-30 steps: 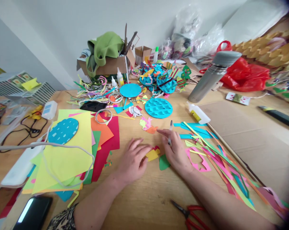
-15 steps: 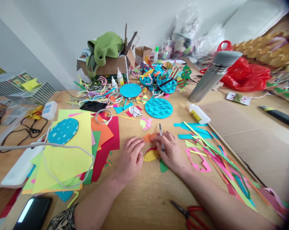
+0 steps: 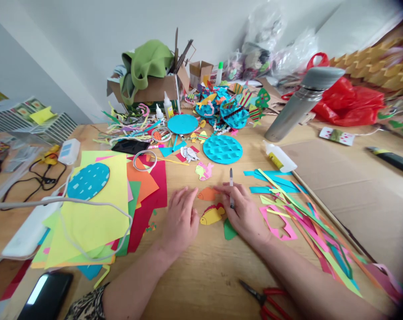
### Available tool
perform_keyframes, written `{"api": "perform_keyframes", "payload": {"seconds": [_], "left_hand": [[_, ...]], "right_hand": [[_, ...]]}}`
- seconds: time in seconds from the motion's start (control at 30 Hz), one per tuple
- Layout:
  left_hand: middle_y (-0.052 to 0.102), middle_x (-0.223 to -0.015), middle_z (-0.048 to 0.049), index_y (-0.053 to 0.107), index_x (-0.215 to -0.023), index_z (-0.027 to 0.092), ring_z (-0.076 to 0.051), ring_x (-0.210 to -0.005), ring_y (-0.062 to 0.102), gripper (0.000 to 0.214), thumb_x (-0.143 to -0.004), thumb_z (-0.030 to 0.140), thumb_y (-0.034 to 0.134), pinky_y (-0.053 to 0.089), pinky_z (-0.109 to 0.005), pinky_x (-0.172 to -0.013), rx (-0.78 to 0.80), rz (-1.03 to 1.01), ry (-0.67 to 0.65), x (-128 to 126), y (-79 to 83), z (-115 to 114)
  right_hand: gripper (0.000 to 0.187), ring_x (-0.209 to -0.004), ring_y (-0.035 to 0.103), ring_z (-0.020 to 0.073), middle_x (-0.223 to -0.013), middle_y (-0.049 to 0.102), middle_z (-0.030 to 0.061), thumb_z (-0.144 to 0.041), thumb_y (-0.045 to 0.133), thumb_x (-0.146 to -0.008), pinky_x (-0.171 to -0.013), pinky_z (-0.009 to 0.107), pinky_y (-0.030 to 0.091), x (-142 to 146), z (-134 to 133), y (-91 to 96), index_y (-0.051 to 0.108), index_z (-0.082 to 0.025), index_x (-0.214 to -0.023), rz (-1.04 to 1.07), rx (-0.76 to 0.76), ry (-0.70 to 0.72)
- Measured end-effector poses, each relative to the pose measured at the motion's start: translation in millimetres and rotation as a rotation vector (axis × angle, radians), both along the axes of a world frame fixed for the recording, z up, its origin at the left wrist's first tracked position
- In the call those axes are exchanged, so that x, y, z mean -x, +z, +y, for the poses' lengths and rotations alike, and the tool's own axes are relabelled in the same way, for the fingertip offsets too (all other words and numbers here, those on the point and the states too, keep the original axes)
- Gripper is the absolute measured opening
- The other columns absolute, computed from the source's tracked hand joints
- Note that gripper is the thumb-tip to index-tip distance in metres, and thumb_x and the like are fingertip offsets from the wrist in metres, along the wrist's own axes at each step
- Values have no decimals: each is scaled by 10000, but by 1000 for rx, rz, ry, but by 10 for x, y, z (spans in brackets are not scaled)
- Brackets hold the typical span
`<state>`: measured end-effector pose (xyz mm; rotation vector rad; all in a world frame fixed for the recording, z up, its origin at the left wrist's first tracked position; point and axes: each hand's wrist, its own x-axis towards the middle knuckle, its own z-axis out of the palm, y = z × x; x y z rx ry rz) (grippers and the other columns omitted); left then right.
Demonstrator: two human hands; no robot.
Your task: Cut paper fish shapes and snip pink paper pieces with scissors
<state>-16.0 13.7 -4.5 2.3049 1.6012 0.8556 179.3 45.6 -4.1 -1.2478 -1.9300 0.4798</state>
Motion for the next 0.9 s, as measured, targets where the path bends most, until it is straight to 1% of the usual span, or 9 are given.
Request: {"api": "perform_keyframes", "payload": {"seconds": [0.17, 0.33, 0.53, 0.67, 0.8, 0.9], "left_hand": [[534, -1327, -138, 367, -1382, 173, -268, -1318, 418, 548, -852, 35, 395, 395, -545, -1080, 14, -32, 18, 9, -17, 6], [586, -1294, -96, 358, -1390, 202, -259, -1315, 427, 575, -847, 16, 387, 384, -543, -1093, 8, -51, -16, 9, 7, 5], [643, -1230, -76, 348, -1402, 197, -256, -1323, 411, 596, -841, 0, 389, 363, -556, -1101, 22, -43, -45, 5, 27, -3], [648, -1193, -86, 374, -1390, 193, -263, -1299, 434, 592, -830, 0, 395, 391, -547, -1078, 23, -23, -56, 2, 7, 2], [605, -1244, -115, 425, -1358, 180, -265, -1280, 447, 551, -831, 19, 411, 404, -527, -1070, 6, 9, -59, 3, -13, 7], [576, -1283, -123, 420, -1368, 189, -265, -1287, 440, 572, -822, 19, 416, 410, -522, -1064, -3, 17, -45, 8, -18, 7]], "right_hand": [[322, -1081, 568, 273, -1098, 581, 124, -95, 443, -892, -880, 453, 513, 5, 13, -42, 615, -225, -1131, -11, 15, 35], [351, -1066, 568, 269, -1087, 580, 112, -62, 451, -864, -875, 450, 510, 5, 6, -64, 611, -238, -1122, -12, 24, 51], [348, -1023, 575, 273, -1036, 597, 104, -53, 458, -844, -843, 455, 506, 12, 18, -65, 609, -239, -1096, -27, 27, 53], [305, -992, 581, 273, -1005, 611, 104, -73, 453, -865, -830, 455, 499, 14, 13, -31, 615, -233, -1068, -47, 25, 30], [224, -921, 584, 266, -926, 619, 95, -108, 455, -893, -794, 436, 491, -1, 1, -10, 619, -219, -999, -53, 5, 3], [211, -928, 583, 267, -924, 620, 90, -117, 468, -895, -787, 420, 490, -12, -4, -17, 620, -226, -991, -51, 0, -5]]}}
